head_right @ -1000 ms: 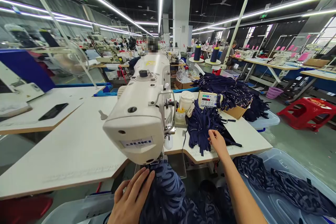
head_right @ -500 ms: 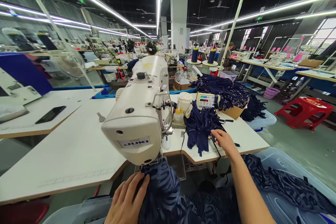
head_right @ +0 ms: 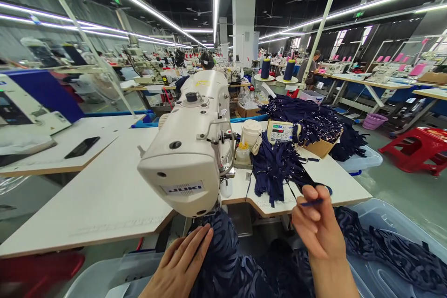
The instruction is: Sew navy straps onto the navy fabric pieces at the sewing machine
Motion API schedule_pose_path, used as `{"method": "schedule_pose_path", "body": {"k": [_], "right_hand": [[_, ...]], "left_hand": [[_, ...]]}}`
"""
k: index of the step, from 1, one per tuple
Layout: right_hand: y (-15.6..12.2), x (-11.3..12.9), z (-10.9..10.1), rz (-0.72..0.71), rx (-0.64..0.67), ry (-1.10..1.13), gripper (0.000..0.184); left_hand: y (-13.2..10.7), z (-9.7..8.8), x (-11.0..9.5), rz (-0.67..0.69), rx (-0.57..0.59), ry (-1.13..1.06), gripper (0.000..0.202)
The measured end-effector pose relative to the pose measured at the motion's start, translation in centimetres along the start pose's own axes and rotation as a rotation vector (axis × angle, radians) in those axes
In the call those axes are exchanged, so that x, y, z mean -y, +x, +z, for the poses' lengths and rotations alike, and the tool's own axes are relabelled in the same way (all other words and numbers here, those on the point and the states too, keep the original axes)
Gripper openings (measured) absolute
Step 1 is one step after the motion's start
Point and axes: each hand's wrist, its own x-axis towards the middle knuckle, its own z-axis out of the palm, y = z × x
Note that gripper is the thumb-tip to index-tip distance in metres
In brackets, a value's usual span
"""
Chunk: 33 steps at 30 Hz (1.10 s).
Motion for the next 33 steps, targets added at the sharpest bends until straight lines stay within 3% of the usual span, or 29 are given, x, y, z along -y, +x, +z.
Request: {"method": "schedule_pose_path", "body": {"k": [2,4,6,8,10,15,19,21,26,33], "right_hand": [[-1.6,-1.8,1.3,0.105,0.080,0.013,0.028],[-2.6,-4.0,2.1,0.285,0.132,-0.070,0.027],[-3.0,-6.6,2.5,0.476,0.161,-0.257,0.022],[-2.8,-9.0,2.6,0.552,0.199,-0.458,0.025],[-2.4,-10.9,2.5,0.495,0.237,-0.615,0.029],[-1.7,-13.0,2.3,0.317,0.269,-0.916,0.037],[-2.3,-13.6,2.0,0.221,0.250,-1.082,0.037],[-2.7,-13.8,1.9,0.224,0.259,-1.112,0.035],[-2.8,-13.8,2.3,0.307,0.302,-1.048,0.030],[-2.6,-13.4,2.8,0.458,0.292,-0.923,0.032]], "left_hand": [[0.3,-0.4,-0.4,-0.058,0.030,-0.057,0.085],[1.0,-0.6,-1.0,-0.139,0.036,-0.093,0.093],[1.6,-0.4,-1.6,-0.235,0.016,-0.058,0.078],[2.0,0.2,-2.1,-0.300,-0.051,0.002,0.051],[2.0,0.7,-2.3,-0.279,-0.119,0.015,0.035],[1.1,0.3,-1.9,-0.117,-0.155,-0.149,0.042],[0.5,0.2,-1.7,-0.209,-0.189,-0.344,0.037],[0.4,0.5,-1.8,-0.235,-0.202,-0.376,0.033],[0.8,0.8,-1.9,-0.059,-0.199,-0.238,0.032],[0.9,1.0,-1.2,-0.054,-0.283,-0.153,0.024]]}}
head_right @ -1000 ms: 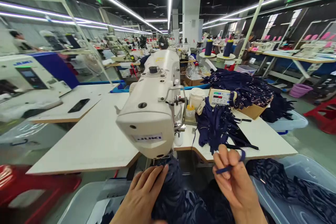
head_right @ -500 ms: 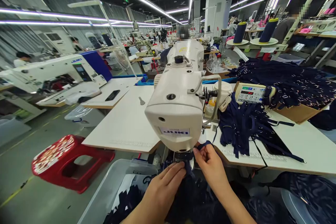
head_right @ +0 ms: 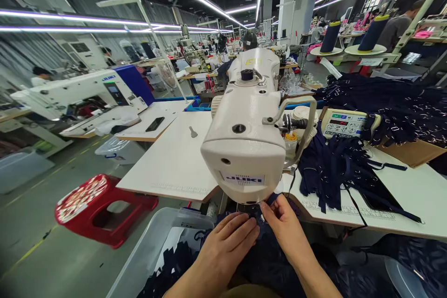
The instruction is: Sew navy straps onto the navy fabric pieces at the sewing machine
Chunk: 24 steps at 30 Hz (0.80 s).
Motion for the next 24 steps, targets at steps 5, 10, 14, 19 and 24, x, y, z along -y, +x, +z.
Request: {"method": "schedule_pose_path", "body": {"k": [5,10,14,19,24], "right_hand": [[0.1,-0.7,-0.4,-0.003,0.000,-0.040,0.029],[0.3,-1.1,-0.5,-0.007,0.035,-0.041,0.025],[0.3,-1.0,-0.4,-0.013,0.016,-0.046,0.026],[-0.2,-0.2,-0.2,-0.032,-0.020,-0.082,0.026],[-0.1,0.4,-0.5,-0.111,-0.045,-0.164,0.034]], "left_hand": [[0.0,-0.1,0.3,0.031,0.071,0.016,0.027],[0.3,-0.7,0.2,0.008,0.126,-0.013,0.029],[0.6,-1.1,0.3,-0.002,0.172,-0.046,0.030],[0.9,-0.9,0.3,-0.022,0.197,-0.045,0.029],[1.0,-0.6,-0.5,-0.036,0.267,0.085,0.029]]}}
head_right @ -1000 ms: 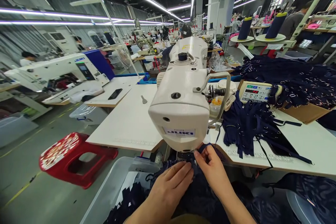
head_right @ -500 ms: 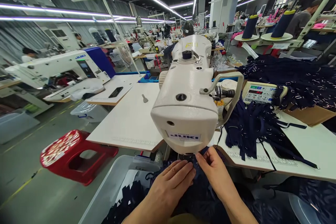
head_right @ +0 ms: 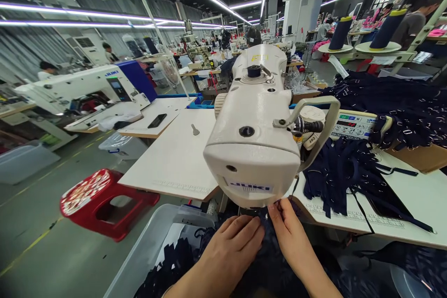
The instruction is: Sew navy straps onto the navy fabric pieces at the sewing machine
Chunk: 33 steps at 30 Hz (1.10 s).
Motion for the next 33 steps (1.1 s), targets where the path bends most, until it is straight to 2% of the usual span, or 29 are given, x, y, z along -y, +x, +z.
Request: {"method": "schedule_pose_path", "body": {"k": [3,6,8,18,25,33], "right_hand": [[1.3,0.0,-0.4,-0.012,-0.035,-0.155,0.034],[2.8,0.2,-0.5,-0.063,0.001,-0.277,0.027],[3.5,0.5,-0.5,-0.117,0.026,-0.278,0.025],[4.8,-0.3,-0.4,-0.306,-0.048,-0.321,0.022],[5.4,-0.7,-0.2,-0.327,-0.049,-0.323,0.016],[5.6,-0.7,-0.4,-0.270,-0.045,-0.318,0.008]], "left_hand": [[0.0,0.3,-0.9,-0.010,-0.038,0.118,0.032],[0.1,0.8,-1.7,-0.037,-0.063,0.220,0.035],[0.1,1.2,-2.1,-0.062,-0.074,0.267,0.036],[1.0,2.3,-3.3,-0.157,-0.145,0.328,0.037],[1.2,2.2,-3.4,-0.158,-0.144,0.313,0.037],[1.4,2.1,-3.5,-0.160,-0.123,0.322,0.038]]}}
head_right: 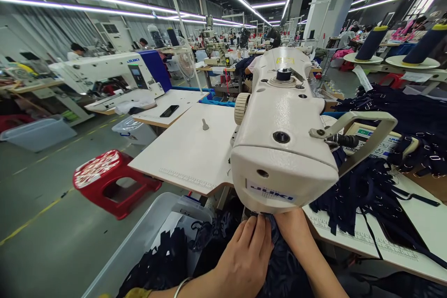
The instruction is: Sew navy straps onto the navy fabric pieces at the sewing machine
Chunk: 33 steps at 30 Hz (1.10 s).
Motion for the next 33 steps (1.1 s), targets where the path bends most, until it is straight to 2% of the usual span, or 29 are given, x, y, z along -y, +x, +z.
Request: {"method": "schedule_pose_path", "body": {"k": [5,11,16,22,28,33], "right_hand": [[-0.1,0.5,0.7,-0.007,-0.006,0.010,0.013],[-0.3,0.6,1.0,-0.026,0.016,0.030,0.013],[-0.3,0.1,0.7,-0.043,0.038,-0.009,0.014],[0.0,-0.5,1.0,-0.052,0.016,-0.024,0.014],[-0.6,-0.8,0.9,-0.047,-0.011,-0.026,0.025],[-1.0,-1.1,0.7,-0.004,-0.007,-0.066,0.033]], "left_hand": [[-0.1,0.3,-0.2,-0.010,-0.035,0.018,0.038],[0.0,0.4,-0.1,-0.097,-0.100,-0.010,0.032],[-0.2,0.2,0.6,-0.103,-0.089,-0.039,0.035],[-0.5,-0.2,1.2,-0.029,-0.055,-0.038,0.036],[-0.7,0.0,1.2,0.013,-0.028,-0.052,0.035],[-0.6,-0.1,0.9,-0.024,-0.041,-0.093,0.032]]}}
